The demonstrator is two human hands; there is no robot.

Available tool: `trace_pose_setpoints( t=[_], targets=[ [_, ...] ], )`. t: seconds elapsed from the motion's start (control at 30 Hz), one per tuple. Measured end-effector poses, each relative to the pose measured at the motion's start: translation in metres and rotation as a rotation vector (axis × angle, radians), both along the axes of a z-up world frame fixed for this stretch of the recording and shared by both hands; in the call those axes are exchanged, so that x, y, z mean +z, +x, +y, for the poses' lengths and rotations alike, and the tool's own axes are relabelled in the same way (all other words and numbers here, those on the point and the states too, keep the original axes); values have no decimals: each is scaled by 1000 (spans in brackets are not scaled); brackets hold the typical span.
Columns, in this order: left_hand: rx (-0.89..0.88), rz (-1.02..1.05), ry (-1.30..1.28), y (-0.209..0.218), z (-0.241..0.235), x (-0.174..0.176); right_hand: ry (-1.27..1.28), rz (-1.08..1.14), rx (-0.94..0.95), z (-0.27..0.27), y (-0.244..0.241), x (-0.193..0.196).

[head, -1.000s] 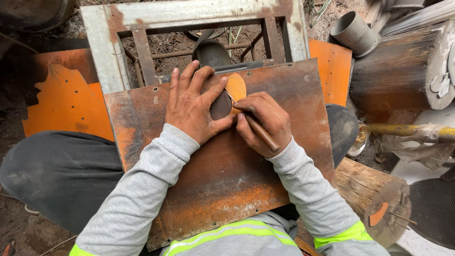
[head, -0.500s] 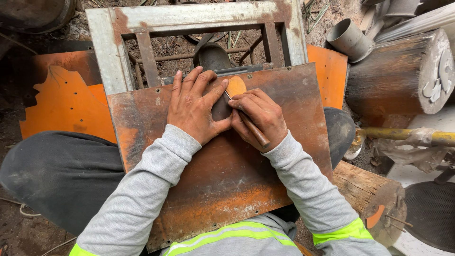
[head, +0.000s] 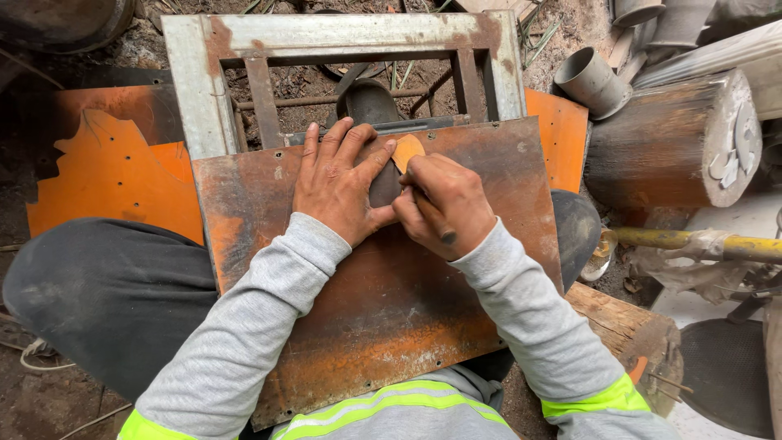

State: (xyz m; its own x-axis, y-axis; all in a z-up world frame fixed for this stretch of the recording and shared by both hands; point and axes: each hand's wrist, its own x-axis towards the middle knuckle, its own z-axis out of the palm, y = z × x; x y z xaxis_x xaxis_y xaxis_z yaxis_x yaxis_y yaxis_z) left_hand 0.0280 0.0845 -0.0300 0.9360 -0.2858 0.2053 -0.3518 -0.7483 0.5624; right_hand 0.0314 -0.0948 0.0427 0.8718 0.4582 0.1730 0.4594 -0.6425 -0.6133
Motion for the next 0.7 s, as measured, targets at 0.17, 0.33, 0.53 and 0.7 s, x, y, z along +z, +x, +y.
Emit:
trace_pose_setpoints(
  t=[0.17, 0.33, 0.53, 0.7],
  targets=[
    [3, 0, 16, 1, -1, -1, 3, 101, -44, -5, 2, 9],
    [8, -14, 9, 1, -2, -5, -66, 221, -109, -5, 0, 16],
    [17, -6, 5, 2, -2, -2, 116, 307, -150, -21, 8, 19],
    [-18, 0, -74, 1, 3, 4, 400, 290, -288, -39, 20, 15]
  ],
)
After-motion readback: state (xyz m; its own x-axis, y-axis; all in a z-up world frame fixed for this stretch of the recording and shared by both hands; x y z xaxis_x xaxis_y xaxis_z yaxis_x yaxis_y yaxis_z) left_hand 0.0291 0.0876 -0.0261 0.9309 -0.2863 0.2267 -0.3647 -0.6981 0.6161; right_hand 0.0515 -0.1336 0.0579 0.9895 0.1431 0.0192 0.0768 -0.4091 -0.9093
